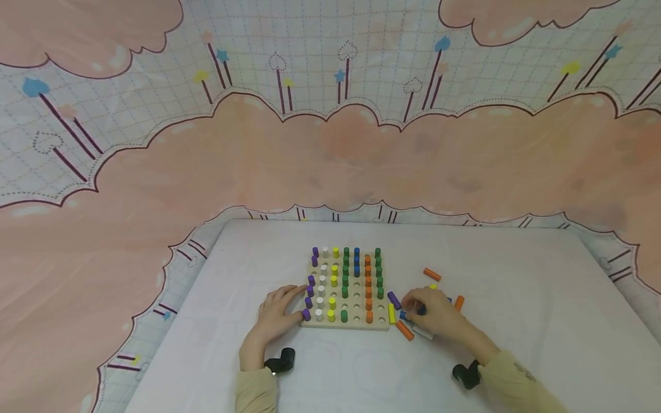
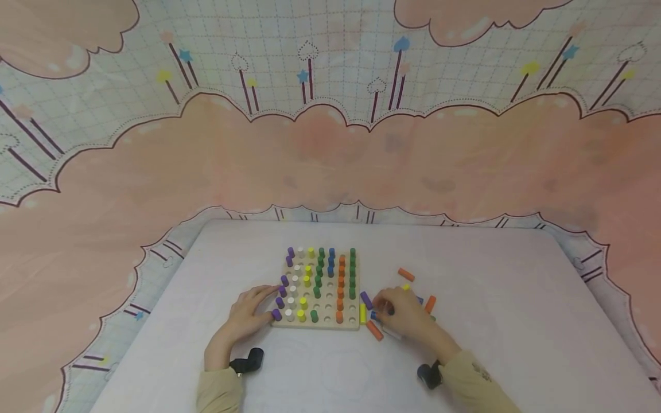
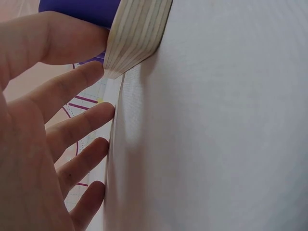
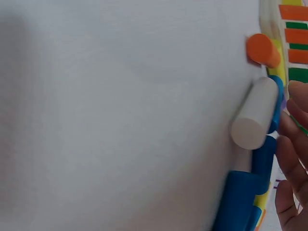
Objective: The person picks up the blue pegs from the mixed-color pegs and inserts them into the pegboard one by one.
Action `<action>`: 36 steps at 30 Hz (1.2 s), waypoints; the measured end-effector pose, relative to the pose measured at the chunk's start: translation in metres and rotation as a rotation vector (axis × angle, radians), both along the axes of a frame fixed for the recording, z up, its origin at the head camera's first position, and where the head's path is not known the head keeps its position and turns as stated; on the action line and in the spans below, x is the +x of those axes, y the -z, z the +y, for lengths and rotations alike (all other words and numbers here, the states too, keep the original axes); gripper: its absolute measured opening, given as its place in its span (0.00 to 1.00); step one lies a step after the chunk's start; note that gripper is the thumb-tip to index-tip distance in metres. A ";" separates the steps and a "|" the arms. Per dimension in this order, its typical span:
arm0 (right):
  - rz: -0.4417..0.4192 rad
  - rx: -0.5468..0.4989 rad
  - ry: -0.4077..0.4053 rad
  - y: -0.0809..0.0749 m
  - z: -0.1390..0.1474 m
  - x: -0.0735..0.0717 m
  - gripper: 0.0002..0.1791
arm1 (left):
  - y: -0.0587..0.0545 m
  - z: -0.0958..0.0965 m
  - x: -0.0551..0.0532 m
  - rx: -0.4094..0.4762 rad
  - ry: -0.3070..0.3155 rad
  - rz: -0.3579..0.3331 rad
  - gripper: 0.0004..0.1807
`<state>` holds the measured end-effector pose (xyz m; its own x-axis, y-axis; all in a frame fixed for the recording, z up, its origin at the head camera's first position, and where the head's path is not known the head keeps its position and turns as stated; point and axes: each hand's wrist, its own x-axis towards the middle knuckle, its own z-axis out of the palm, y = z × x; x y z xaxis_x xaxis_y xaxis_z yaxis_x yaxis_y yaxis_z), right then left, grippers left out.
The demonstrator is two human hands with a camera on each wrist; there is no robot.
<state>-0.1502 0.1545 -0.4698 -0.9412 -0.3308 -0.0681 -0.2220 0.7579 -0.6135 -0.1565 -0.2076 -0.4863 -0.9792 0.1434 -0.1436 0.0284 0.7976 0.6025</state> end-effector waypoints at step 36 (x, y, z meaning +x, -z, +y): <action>0.011 -0.001 0.032 0.000 -0.008 0.002 0.12 | -0.001 -0.001 0.000 0.013 0.000 0.009 0.34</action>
